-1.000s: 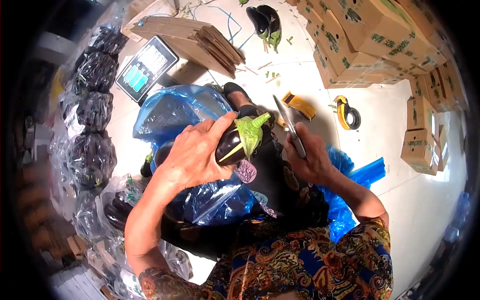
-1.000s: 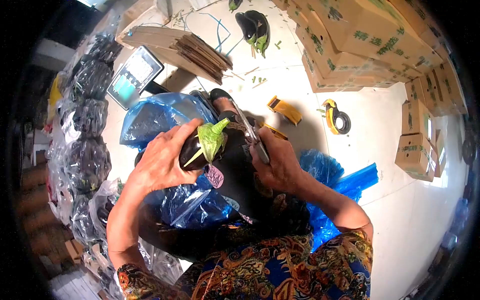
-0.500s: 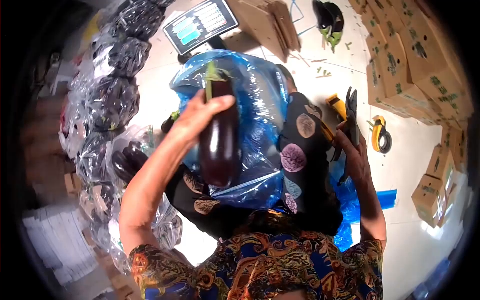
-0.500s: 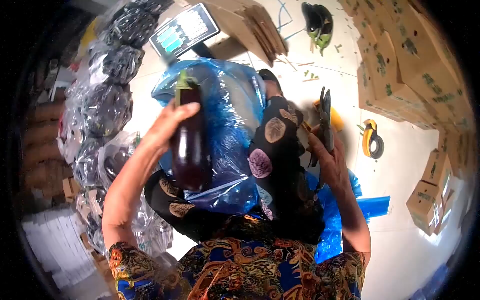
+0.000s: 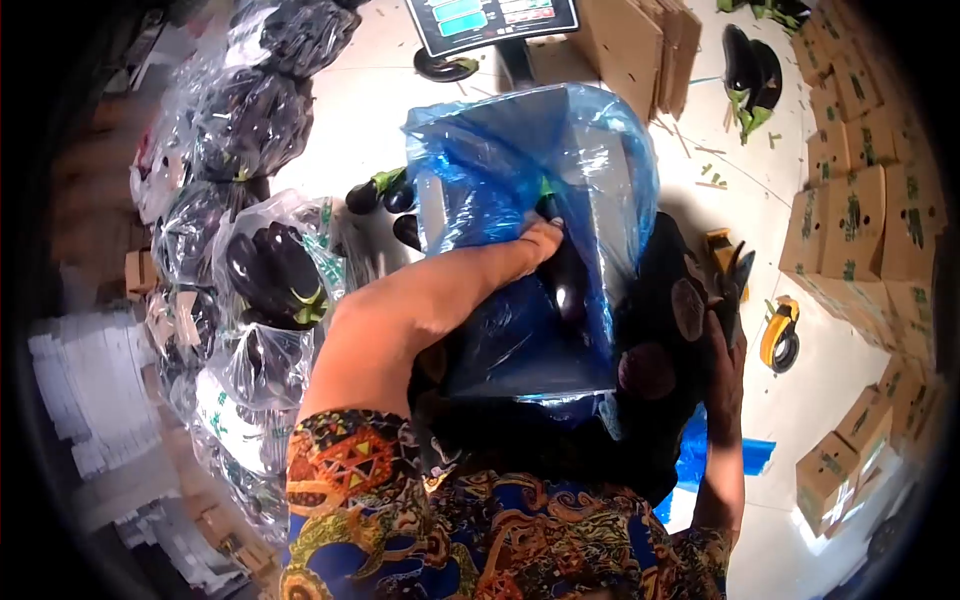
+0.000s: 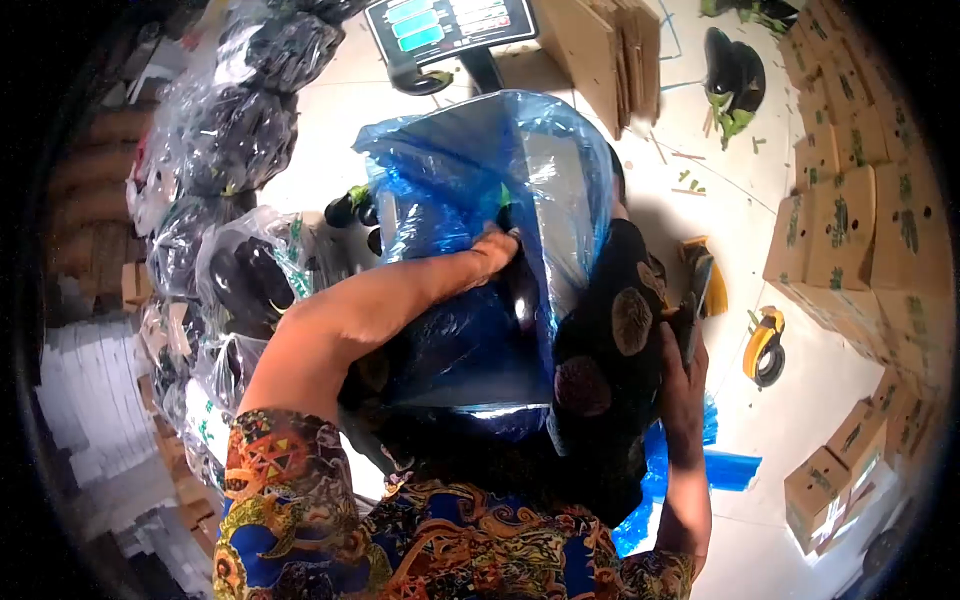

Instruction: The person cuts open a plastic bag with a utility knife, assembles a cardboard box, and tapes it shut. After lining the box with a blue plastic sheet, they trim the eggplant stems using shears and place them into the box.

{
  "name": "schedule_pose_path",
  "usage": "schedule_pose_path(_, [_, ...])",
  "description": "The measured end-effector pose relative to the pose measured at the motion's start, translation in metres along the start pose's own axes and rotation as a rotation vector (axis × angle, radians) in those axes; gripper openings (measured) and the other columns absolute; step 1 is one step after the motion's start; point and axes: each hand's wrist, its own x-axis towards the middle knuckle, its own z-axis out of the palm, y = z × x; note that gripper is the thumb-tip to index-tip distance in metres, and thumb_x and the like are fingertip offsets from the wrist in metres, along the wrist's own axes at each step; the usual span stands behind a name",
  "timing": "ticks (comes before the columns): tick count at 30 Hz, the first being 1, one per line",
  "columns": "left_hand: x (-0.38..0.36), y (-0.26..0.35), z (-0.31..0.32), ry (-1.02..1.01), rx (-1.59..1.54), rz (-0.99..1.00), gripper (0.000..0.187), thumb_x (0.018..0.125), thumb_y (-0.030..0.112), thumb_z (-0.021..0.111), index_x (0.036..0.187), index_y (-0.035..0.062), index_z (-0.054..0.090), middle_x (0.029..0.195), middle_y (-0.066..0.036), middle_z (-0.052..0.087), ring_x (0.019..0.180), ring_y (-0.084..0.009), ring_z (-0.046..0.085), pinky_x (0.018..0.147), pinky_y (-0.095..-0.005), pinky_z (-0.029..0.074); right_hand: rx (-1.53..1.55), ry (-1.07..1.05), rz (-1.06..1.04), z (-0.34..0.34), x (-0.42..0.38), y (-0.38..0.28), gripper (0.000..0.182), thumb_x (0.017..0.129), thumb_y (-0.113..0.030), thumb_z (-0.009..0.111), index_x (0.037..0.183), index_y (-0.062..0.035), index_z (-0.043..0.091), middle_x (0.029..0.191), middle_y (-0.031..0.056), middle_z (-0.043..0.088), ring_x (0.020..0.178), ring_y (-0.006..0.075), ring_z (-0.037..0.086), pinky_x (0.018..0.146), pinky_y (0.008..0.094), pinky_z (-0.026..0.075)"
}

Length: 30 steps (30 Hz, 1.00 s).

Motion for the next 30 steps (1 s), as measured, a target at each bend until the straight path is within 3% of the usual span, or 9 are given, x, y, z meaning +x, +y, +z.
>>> schedule_pose_path(3, [0.021, 0.000, 0.003, -0.177, 0.327, 0.268, 0.040, 0.080, 0.034, 0.061, 0.098, -0.0019, 0.058, 0.096, -0.019, 0.064, 0.088, -0.0321, 0.061, 0.078, -0.0407, 0.050, -0.269, -0.024, -0.073, -0.001, 0.001, -0.002, 0.039, 0.098, -0.019, 0.050, 0.132, 0.0011, 0.048, 0.132, 0.0153, 0.049, 0.122, 0.0247, 0.046, 0.105, 0.0345, 0.035])
schedule_pose_path(7, [0.031, 0.003, 0.018, -0.423, 1.046, 1.218, 0.021, 0.078, 0.018, 0.063, 0.081, -0.0030, 0.065, 0.083, -0.017, 0.067, 0.074, -0.0259, 0.064, 0.067, -0.0364, 0.054, 0.176, -0.012, -0.022, -0.013, 0.013, 0.039, 0.042, 0.099, -0.018, 0.049, 0.134, 0.0041, 0.047, 0.138, 0.0142, 0.047, 0.125, 0.0224, 0.046, 0.106, 0.0335, 0.036])
schedule_pose_path(12, [-0.118, 0.039, -0.176, -0.579, -0.164, 1.114, 0.037, 0.089, 0.024, 0.060, 0.117, -0.0004, 0.060, 0.095, -0.013, 0.068, 0.092, -0.0272, 0.065, 0.078, -0.0337, 0.052, 0.131, 0.113, 0.177, 0.059, 0.001, -0.047, 0.036, 0.095, -0.020, 0.055, 0.123, 0.0015, 0.055, 0.116, 0.0084, 0.060, 0.107, 0.0184, 0.056, 0.096, 0.0305, 0.044])
schedule_pose_path(14, [-0.127, 0.001, -0.226, -0.055, -0.447, 1.239, 0.035, 0.092, 0.020, 0.057, 0.123, 0.0038, 0.058, 0.098, -0.009, 0.068, 0.089, -0.0219, 0.066, 0.077, -0.0317, 0.052, 0.167, 0.119, 0.213, 0.058, 0.004, -0.038, 0.034, 0.095, -0.021, 0.056, 0.122, 0.0009, 0.055, 0.113, 0.0078, 0.060, 0.105, 0.0179, 0.056, 0.094, 0.0302, 0.044])
schedule_pose_path(16, [-0.122, -0.060, -0.275, 0.259, -0.575, 0.570, 0.038, 0.092, 0.015, 0.057, 0.128, 0.0039, 0.053, 0.108, -0.007, 0.067, 0.097, -0.0148, 0.062, 0.084, -0.0298, 0.051, 0.205, 0.128, 0.246, 0.054, 0.005, -0.028, 0.033, 0.095, -0.022, 0.056, 0.120, 0.0003, 0.056, 0.110, 0.0071, 0.061, 0.103, 0.0175, 0.057, 0.093, 0.0299, 0.045])
schedule_pose_path(17, [-0.088, -0.108, -0.289, 0.528, -0.606, 0.522, 0.041, 0.087, 0.015, 0.057, 0.128, 0.0113, 0.053, 0.106, -0.010, 0.066, 0.077, -0.0153, 0.064, 0.066, -0.0282, 0.053, 0.220, 0.135, 0.259, 0.055, 0.005, -0.021, 0.033, 0.095, -0.022, 0.056, 0.119, 0.0001, 0.056, 0.109, 0.0068, 0.061, 0.102, 0.0173, 0.057, 0.092, 0.0297, 0.045])
schedule_pose_path(19, [-0.031, -0.230, -0.310, 1.104, -0.240, 0.378, 0.055, 0.078, 0.022, 0.069, 0.125, -0.0022, 0.051, 0.115, -0.021, 0.060, 0.105, -0.0287, 0.059, 0.091, -0.0405, 0.047, 0.249, 0.154, 0.291, 0.053, 0.006, -0.017, 0.031, 0.095, -0.022, 0.057, 0.117, -0.0005, 0.057, 0.106, 0.0062, 0.061, 0.099, 0.0169, 0.057, 0.091, 0.0294, 0.046])
schedule_pose_path(25, [-0.006, -0.367, -0.295, 1.020, -0.093, -0.527, 0.100, 0.063, 0.036, 0.084, 0.137, 0.0050, 0.025, 0.124, -0.027, 0.049, 0.111, -0.0464, 0.050, 0.097, -0.0518, 0.039, 0.345, 0.274, 0.350, 0.016, 0.017, -0.002, 0.028, 0.094, -0.024, 0.058, 0.112, -0.0022, 0.058, 0.097, 0.0042, 0.062, 0.093, 0.0157, 0.058, 0.086, 0.0285, 0.047])
schedule_pose_path(30, [-0.001, -0.366, -0.304, 1.094, -0.272, -0.526, 0.091, 0.059, 0.031, 0.083, 0.132, 0.0052, 0.035, 0.121, -0.025, 0.053, 0.110, -0.0406, 0.055, 0.095, -0.0477, 0.043, 0.357, 0.197, 0.104, -0.059, 0.053, -0.007, 0.026, 0.093, -0.027, 0.059, 0.104, -0.0036, 0.058, 0.076, 0.0022, 0.052, 0.072, 0.0128, 0.052, 0.067, 0.0279, 0.045])
